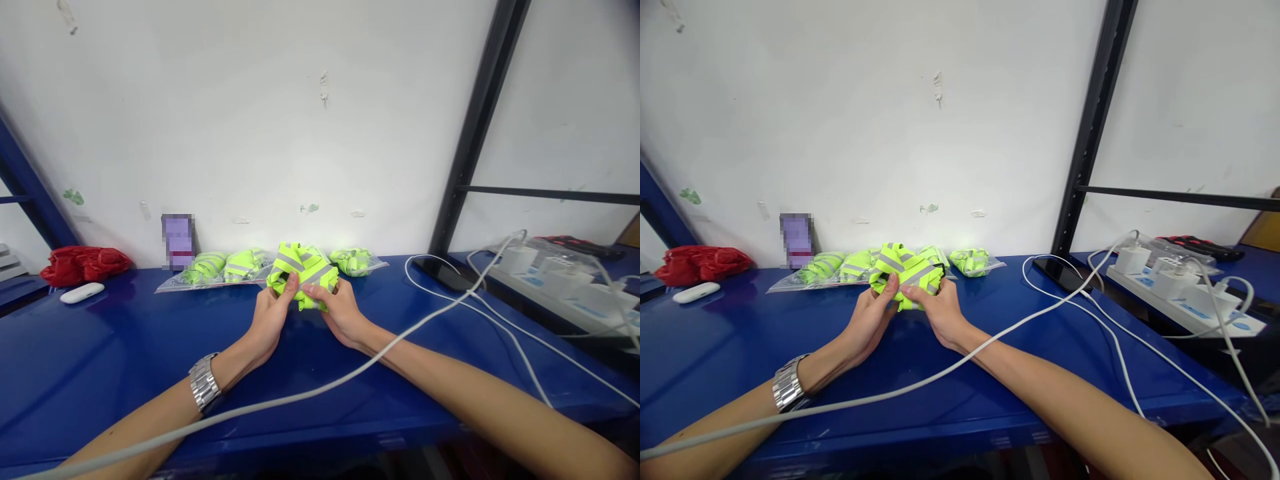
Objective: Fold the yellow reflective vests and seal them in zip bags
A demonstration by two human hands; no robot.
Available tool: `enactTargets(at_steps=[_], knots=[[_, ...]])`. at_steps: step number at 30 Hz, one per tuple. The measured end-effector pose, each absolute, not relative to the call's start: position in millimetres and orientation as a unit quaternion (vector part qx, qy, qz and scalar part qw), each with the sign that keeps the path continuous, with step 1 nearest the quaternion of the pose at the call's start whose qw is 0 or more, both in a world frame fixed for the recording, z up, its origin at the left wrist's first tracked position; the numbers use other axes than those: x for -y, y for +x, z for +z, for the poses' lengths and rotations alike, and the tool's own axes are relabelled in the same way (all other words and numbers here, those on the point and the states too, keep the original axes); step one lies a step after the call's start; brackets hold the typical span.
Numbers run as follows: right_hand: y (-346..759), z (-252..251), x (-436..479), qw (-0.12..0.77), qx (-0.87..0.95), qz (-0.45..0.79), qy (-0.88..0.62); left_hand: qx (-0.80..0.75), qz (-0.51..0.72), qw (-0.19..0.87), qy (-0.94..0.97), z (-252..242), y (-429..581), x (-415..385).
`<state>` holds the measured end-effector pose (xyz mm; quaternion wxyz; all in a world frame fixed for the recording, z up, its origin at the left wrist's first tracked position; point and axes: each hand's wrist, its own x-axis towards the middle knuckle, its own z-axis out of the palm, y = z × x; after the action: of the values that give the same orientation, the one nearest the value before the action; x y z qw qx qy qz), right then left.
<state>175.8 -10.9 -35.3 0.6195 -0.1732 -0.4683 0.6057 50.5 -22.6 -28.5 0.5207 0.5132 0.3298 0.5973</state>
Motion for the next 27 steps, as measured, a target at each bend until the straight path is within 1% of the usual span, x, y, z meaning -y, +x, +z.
enactTargets(at_steps=[3,7,14,19,27], knots=[[177.5,-34.3,11.6,0.61,0.46,0.623,-0.164,-0.329,0.598,0.5,0.533,-30.5,49.4,20.3],[179.8,-36.3,10.4,0.597,0.473,0.631,-0.147,-0.324,0.586,0.509,0.541,-31.2,49.0,20.9],[181.4,-38.4,8.8,0.603,0.468,0.626,-0.161,-0.326,0.544,0.566,0.527,-28.6,51.9,28.2],[182.0,-35.9,9.5,0.589,0.465,0.642,-0.157,-0.323,0.537,0.577,0.523,-30.6,51.9,27.6],[182.4,-30.7,9.6,0.613,0.466,0.612,-0.178,-0.323,0.524,0.585,0.529,-34.3,50.9,23.6]])
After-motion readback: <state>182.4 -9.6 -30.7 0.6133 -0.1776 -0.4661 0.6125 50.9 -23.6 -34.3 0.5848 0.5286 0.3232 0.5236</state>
